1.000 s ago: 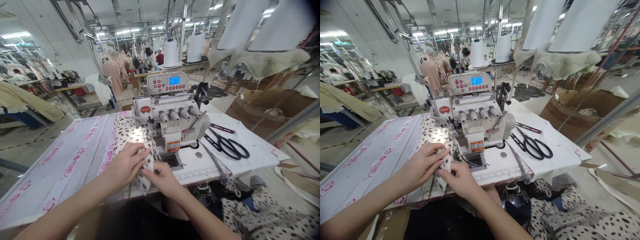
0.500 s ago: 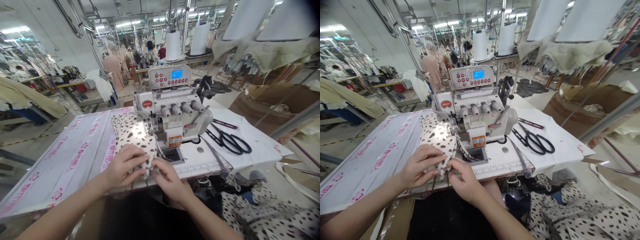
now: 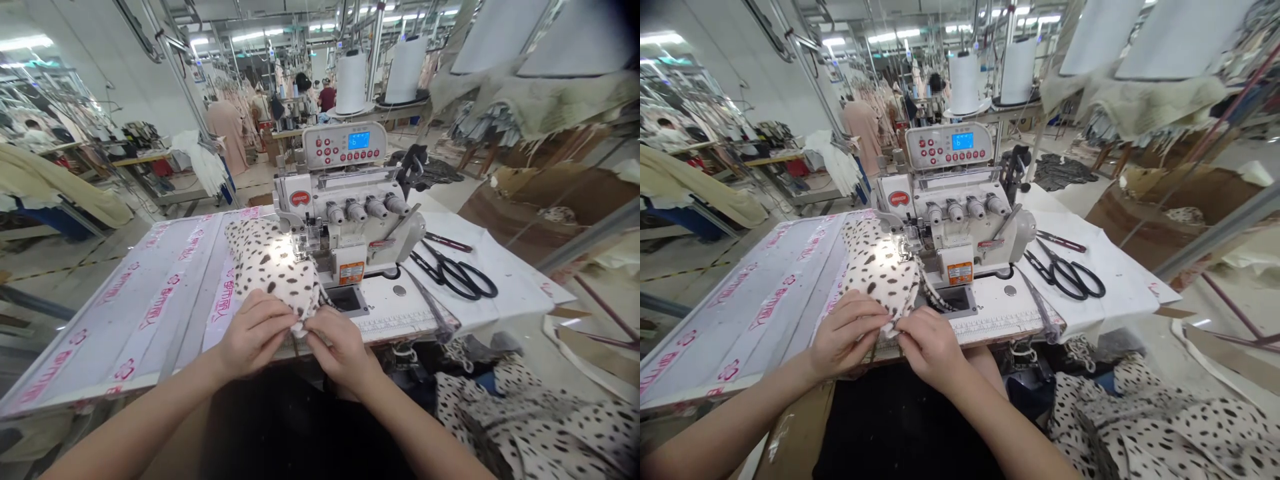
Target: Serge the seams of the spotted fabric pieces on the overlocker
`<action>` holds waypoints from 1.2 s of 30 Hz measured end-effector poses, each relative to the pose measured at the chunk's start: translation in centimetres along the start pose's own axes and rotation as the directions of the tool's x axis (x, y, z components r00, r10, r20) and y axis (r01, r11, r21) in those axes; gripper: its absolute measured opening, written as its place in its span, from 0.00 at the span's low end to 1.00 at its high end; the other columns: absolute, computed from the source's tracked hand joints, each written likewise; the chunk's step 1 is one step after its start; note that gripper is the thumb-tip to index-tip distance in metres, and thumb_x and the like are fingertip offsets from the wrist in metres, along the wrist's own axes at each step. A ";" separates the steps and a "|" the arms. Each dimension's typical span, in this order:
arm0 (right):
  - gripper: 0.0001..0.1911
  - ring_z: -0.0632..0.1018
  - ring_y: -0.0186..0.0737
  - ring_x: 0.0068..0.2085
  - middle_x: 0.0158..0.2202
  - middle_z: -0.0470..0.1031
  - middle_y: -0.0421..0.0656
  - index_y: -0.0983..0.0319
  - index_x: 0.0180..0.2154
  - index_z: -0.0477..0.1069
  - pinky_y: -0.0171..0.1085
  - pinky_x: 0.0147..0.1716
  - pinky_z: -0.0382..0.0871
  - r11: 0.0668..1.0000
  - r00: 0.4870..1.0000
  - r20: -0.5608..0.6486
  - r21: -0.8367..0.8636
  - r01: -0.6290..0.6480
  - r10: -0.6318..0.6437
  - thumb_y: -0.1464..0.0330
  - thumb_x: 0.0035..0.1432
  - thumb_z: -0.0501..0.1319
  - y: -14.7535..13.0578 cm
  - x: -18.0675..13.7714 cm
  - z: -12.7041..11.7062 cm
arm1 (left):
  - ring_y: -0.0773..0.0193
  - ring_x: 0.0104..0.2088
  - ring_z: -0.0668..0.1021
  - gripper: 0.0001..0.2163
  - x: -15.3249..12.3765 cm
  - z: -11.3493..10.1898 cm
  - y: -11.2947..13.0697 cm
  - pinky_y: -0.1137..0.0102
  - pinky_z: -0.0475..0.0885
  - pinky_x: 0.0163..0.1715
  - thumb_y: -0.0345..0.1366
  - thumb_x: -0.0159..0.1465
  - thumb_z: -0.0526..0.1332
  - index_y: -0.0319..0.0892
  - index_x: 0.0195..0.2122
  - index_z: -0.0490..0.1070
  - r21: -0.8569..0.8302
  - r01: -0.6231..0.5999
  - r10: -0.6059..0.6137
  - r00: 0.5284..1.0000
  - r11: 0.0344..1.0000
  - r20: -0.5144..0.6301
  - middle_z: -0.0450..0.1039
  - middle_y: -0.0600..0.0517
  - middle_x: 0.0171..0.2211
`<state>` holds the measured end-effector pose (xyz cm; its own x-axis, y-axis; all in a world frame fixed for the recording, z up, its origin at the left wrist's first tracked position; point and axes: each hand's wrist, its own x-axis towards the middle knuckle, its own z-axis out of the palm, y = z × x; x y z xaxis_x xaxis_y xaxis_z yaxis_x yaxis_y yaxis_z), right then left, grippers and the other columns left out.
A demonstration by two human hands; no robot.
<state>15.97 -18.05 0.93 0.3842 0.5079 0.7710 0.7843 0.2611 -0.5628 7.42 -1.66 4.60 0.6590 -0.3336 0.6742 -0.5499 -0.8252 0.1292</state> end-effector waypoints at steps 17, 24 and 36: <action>0.12 0.71 0.39 0.35 0.34 0.71 0.46 0.62 0.38 0.69 0.38 0.34 0.69 0.997 1.000 0.024 -0.077 -0.008 0.010 0.79 0.57 0.52 -1.6 1.1 -0.8 | 0.57 0.44 0.72 0.15 0.5 0.7 -0.6 0.59 0.64 0.44 0.24 0.57 0.55 0.38 0.46 0.62 0.182 0.055 -0.041 0.996 0.982 -0.082 0.72 0.44 0.39; 0.11 0.73 0.38 0.38 0.36 0.71 0.46 0.62 0.37 0.68 0.37 0.37 0.70 0.994 0.994 0.030 0.032 -0.106 0.105 0.79 0.57 0.51 -0.8 0.7 -0.4 | 0.56 0.50 0.70 0.17 1.3 -0.4 -2.5 0.60 0.55 0.47 0.22 0.61 0.47 0.40 0.49 0.65 0.535 0.011 -0.061 0.995 0.845 0.076 0.72 0.47 0.47; 0.14 0.72 0.42 0.40 0.40 0.73 0.48 0.62 0.38 0.68 0.39 0.38 0.68 0.939 0.985 0.173 -0.341 0.042 0.019 0.79 0.59 0.48 2.8 4.5 -1.6 | 0.57 0.47 0.71 0.18 4.8 -1.2 -3.0 0.62 0.62 0.40 0.20 0.61 0.45 0.40 0.47 0.65 0.612 0.135 -0.389 0.870 0.779 0.302 0.72 0.47 0.45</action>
<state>20.65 -16.35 3.34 0.3088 0.6475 0.6968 0.9187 -0.0133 -0.3947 11.64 -0.20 8.37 0.9423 -0.1075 0.3169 -0.0252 -0.9671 -0.2531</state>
